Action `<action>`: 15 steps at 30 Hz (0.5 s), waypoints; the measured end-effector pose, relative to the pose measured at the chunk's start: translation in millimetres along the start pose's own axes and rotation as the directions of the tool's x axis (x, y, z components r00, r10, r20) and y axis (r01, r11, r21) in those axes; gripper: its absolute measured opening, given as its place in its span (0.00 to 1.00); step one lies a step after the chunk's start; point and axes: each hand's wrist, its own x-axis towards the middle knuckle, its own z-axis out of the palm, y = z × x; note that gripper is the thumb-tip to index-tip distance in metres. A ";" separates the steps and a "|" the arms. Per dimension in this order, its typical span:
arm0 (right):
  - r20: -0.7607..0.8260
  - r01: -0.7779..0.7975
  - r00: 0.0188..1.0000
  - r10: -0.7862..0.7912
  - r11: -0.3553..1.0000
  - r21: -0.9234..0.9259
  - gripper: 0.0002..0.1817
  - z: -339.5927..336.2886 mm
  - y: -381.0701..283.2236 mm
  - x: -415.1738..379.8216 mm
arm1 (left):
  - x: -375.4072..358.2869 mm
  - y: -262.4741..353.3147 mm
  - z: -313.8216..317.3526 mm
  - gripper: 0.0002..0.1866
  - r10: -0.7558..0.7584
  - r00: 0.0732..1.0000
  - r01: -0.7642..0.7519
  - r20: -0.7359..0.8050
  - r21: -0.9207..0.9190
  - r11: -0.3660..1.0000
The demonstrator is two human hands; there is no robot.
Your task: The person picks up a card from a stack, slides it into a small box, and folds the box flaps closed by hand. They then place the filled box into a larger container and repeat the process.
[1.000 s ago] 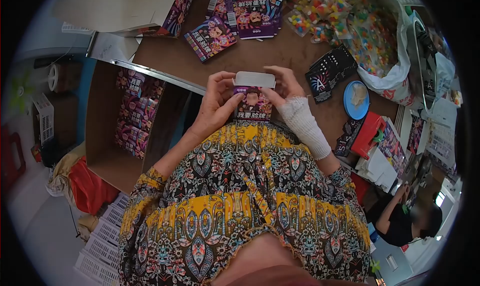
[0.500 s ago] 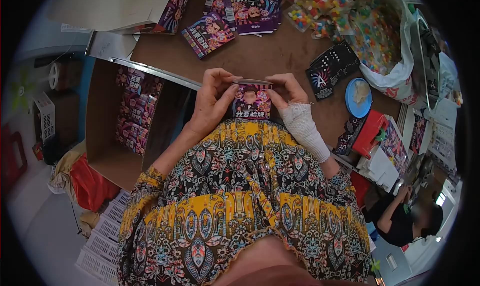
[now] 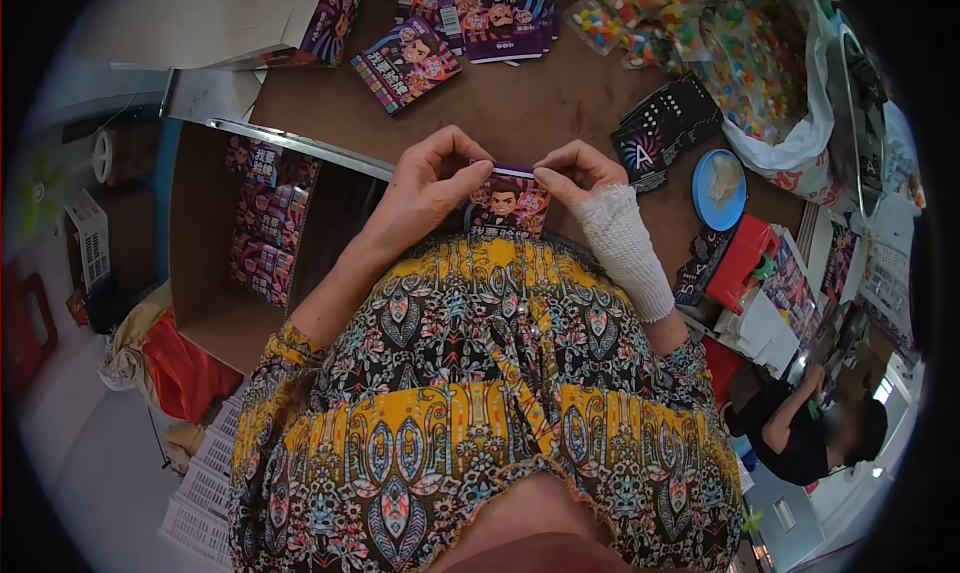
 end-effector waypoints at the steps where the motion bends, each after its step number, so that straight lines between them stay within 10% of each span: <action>1: -0.004 -0.012 1.000 0.012 1.000 0.016 0.05 -0.6 3.5 0.8 | 0.5 -3.9 -1.2 0.06 -0.012 1.000 0.012 0.005 -0.013 1.000; 6: 0.008 0.018 1.000 -0.018 1.000 -0.009 0.06 -4.3 12.3 -0.3 | 0.8 -17.8 -1.6 0.06 0.067 0.998 -0.068 0.011 0.060 0.996; 10: 0.060 0.333 0.942 -0.331 0.891 -0.308 0.09 -2.8 21.4 -10.1 | -12.0 -27.6 10.0 0.08 0.074 0.997 -0.074 -0.024 -0.025 0.997; 12: 0.038 -0.027 0.999 0.025 0.998 0.052 0.11 -2.0 26.4 -15.6 | -12.9 -31.7 4.5 0.10 0.050 0.998 -0.055 0.042 0.116 0.992; 15: 0.063 0.038 0.997 -0.036 0.999 -0.020 0.16 1.6 16.6 0.6 | -11.4 -28.8 1.8 0.09 0.113 0.993 -0.115 -0.043 -0.038 0.993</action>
